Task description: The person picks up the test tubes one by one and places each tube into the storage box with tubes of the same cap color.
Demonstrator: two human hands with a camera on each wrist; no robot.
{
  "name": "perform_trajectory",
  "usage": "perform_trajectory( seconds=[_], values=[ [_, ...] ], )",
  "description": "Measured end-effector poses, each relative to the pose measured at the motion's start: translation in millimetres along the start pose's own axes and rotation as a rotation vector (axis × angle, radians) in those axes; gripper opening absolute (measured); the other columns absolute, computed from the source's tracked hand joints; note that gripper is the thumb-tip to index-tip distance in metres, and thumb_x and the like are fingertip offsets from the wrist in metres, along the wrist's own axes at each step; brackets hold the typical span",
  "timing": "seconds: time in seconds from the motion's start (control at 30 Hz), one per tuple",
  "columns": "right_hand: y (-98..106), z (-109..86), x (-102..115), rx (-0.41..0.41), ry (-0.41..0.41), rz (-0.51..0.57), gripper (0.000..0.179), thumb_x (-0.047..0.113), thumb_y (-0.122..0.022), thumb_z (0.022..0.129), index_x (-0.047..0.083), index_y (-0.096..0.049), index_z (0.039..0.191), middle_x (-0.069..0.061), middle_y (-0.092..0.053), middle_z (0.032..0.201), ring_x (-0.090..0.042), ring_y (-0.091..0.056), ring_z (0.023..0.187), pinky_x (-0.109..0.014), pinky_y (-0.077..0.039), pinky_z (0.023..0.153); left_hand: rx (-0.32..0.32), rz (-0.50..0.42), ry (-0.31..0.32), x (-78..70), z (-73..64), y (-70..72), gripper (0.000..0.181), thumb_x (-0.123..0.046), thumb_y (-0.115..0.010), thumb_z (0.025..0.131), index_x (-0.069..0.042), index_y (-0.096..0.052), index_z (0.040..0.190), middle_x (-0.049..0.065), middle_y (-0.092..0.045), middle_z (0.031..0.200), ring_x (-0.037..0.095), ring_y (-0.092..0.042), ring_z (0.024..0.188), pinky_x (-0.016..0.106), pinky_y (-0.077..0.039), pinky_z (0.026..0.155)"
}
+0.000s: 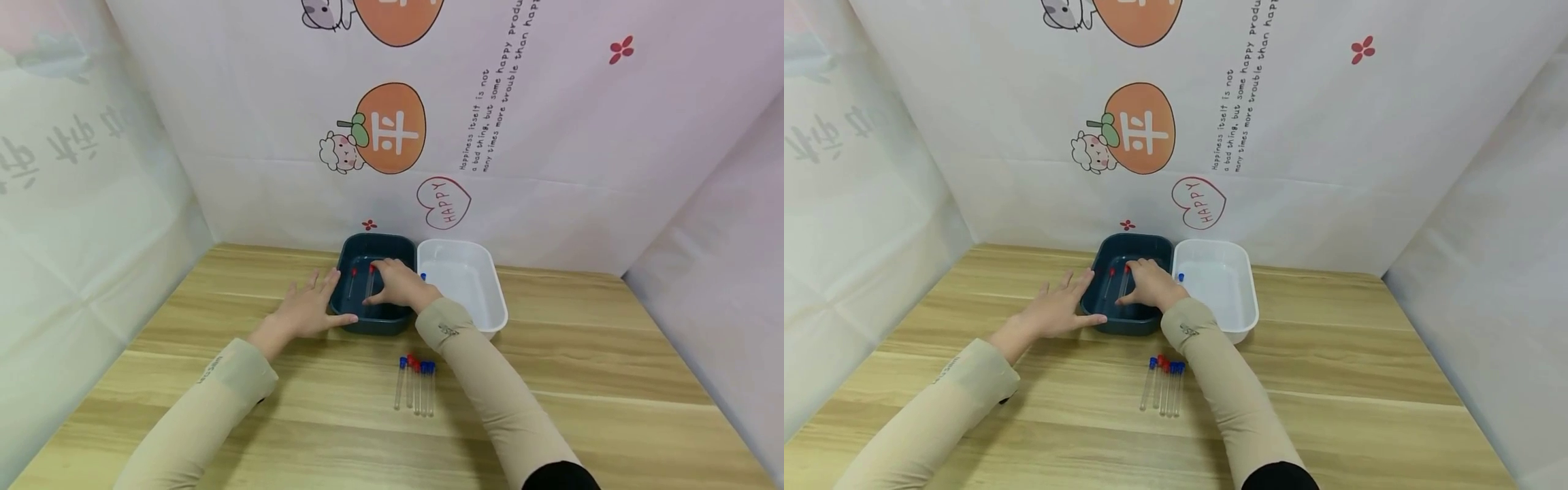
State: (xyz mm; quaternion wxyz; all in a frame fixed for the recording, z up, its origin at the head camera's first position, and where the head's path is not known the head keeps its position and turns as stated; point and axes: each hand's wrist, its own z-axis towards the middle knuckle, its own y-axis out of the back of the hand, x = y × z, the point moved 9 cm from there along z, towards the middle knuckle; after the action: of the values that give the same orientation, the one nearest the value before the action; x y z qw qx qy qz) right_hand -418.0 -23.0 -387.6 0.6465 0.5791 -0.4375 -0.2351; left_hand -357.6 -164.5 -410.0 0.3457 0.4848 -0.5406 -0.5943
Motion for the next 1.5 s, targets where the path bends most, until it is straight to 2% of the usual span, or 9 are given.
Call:
perform_trajectory(
  seconds=[0.3, 0.67, 0.97, 1.2, 1.5],
  values=[
    [-7.2, 10.9, 8.4, 0.006, 0.004, 0.021, 0.089, 0.045, -0.082, 0.087, 0.003, -0.043, 0.155, -0.018, -0.046, 0.154, -0.033, -0.044, 0.142, -0.046, -0.036, 0.117, 0.000, -0.001, 0.002, 0.0, -1.0, 3.5, 0.110, -0.079, -0.050, 0.091, -0.006, -0.013, 0.165, 0.012, -0.013, 0.170, 0.042, -0.007, 0.155, 0.074, -0.010, 0.115],
    [-22.4, 21.0, 6.2, 0.009, -0.021, -0.018, 0.088, 0.047, -0.082, 0.087, 0.004, -0.044, 0.155, -0.017, -0.049, 0.152, -0.031, -0.048, 0.137, -0.046, -0.038, 0.115, 0.008, 0.002, -0.003, -2.6, -2.8, 0.4, 0.108, -0.077, -0.050, 0.093, -0.005, -0.014, 0.165, 0.013, -0.014, 0.170, 0.043, -0.008, 0.154, 0.074, -0.012, 0.114],
    [-25.0, 29.4, 0.1, 0.010, -0.041, -0.045, 0.090, 0.048, -0.081, 0.087, 0.004, -0.042, 0.155, -0.017, -0.047, 0.154, -0.031, -0.045, 0.139, -0.045, -0.036, 0.116, 0.004, 0.015, -0.005, -2.8, -1.2, 2.5, 0.110, -0.080, -0.048, 0.091, -0.006, -0.014, 0.165, 0.011, -0.012, 0.170, 0.042, -0.008, 0.154, 0.073, -0.011, 0.115],
    [-26.7, 35.2, 1.5, 0.037, -0.060, -0.027, 0.089, 0.049, -0.080, 0.088, 0.004, -0.043, 0.155, -0.017, -0.047, 0.153, -0.031, -0.045, 0.137, -0.046, -0.036, 0.116, 0.005, 0.011, -0.010, -3.1, -3.2, 5.8, 0.107, -0.076, -0.051, 0.093, -0.006, -0.014, 0.165, 0.012, -0.012, 0.170, 0.042, -0.007, 0.154, 0.074, -0.011, 0.115],
    [-30.6, 42.5, -2.6, 0.058, -0.084, -0.006, 0.087, 0.049, -0.081, 0.087, 0.006, -0.046, 0.153, -0.017, -0.048, 0.151, -0.033, -0.046, 0.136, -0.048, -0.036, 0.116, 0.019, 0.025, -0.013, -1.7, -3.9, 4.6, 0.109, -0.079, -0.048, 0.092, -0.006, -0.013, 0.165, 0.011, -0.010, 0.170, 0.041, -0.007, 0.155, 0.074, -0.012, 0.115]
  ],
)
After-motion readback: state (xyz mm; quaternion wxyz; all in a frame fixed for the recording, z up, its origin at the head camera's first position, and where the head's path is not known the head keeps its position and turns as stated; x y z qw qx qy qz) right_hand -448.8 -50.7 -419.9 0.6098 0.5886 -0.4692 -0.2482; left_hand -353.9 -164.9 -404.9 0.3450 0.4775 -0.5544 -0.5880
